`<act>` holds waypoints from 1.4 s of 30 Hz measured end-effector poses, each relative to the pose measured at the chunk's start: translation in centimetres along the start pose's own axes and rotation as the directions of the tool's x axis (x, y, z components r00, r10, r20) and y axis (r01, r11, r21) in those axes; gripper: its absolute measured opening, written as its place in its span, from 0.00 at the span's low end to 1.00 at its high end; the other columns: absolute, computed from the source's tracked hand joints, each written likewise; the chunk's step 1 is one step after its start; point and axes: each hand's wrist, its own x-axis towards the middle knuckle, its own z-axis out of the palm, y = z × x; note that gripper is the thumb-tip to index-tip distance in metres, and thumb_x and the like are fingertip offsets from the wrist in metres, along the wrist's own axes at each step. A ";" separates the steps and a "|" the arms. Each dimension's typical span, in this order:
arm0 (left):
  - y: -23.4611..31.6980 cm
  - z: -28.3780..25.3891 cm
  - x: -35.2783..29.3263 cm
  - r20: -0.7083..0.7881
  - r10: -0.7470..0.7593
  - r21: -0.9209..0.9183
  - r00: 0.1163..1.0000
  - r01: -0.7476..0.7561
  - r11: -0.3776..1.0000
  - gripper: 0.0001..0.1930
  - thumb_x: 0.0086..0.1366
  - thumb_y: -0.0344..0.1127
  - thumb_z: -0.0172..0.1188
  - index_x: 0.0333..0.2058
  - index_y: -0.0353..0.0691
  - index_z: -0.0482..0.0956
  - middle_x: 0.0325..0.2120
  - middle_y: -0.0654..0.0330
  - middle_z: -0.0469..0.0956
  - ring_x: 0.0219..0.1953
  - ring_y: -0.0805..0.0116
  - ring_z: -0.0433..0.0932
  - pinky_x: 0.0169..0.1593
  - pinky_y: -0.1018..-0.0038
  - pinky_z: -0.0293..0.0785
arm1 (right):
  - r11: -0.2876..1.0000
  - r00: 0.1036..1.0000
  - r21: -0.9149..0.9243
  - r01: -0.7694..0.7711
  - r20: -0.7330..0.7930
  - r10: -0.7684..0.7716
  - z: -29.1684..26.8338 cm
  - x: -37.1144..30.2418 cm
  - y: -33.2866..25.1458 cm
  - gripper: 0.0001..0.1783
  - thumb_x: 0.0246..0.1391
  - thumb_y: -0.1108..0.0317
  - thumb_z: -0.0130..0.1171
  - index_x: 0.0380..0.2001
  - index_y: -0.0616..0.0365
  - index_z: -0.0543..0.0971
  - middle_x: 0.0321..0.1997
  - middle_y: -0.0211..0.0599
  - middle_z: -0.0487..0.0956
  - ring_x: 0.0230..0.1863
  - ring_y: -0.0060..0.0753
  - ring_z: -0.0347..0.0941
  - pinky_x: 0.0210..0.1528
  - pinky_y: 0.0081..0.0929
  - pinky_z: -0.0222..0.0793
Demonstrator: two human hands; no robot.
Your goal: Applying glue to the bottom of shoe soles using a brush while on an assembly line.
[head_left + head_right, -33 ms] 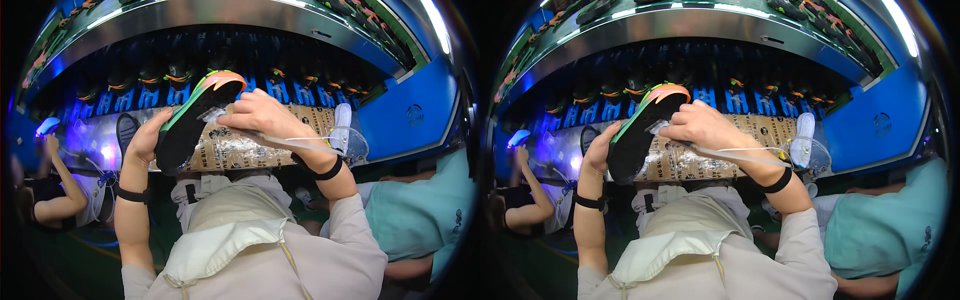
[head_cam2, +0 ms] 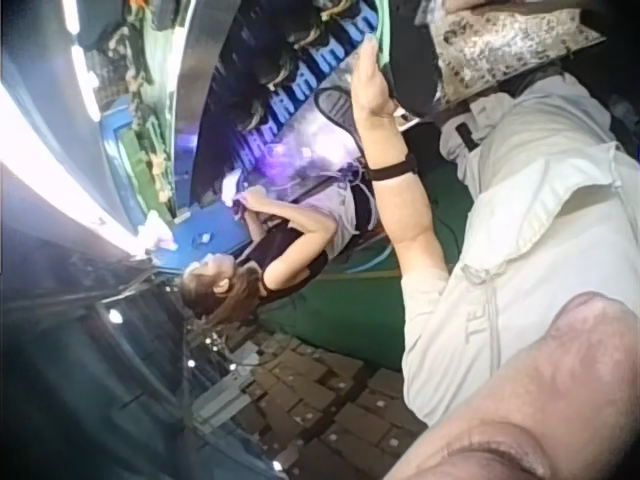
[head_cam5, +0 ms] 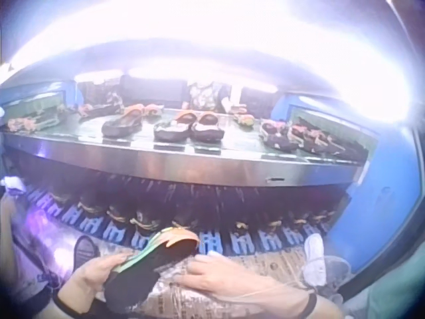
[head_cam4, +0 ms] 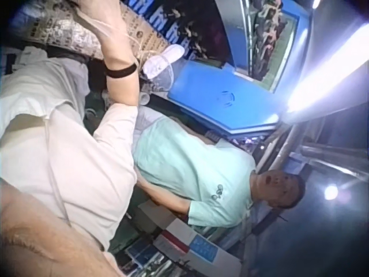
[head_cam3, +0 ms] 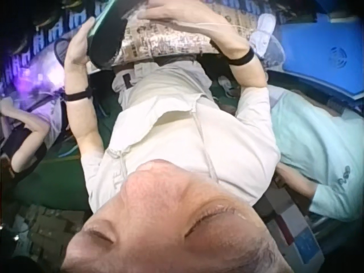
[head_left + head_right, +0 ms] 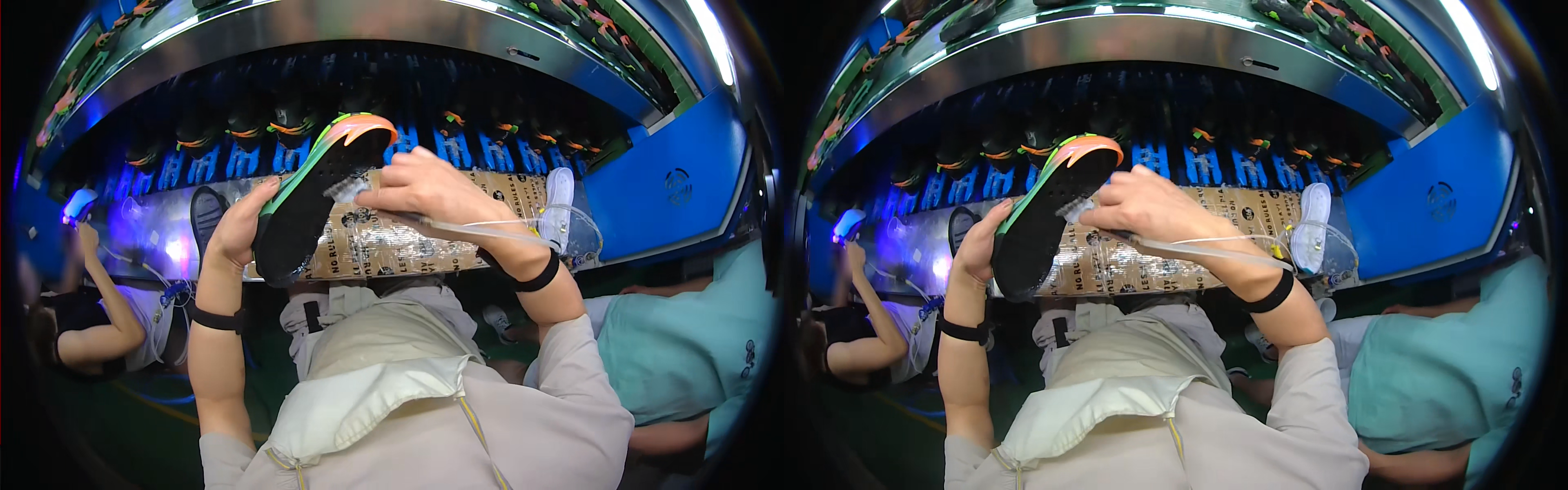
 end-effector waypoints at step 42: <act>-11.5 0.5 -3.1 -0.090 0.293 -0.471 0.952 -0.300 0.830 0.32 0.77 0.47 0.50 0.74 0.40 0.59 0.67 0.52 0.71 0.68 0.54 0.71 0.71 0.52 0.67 | 0.350 0.750 0.877 -0.328 0.017 0.661 10.6 -0.7 -2.9 0.14 0.64 0.65 0.63 0.49 0.59 0.87 0.47 0.38 0.88 0.49 0.29 0.81 0.53 0.31 0.76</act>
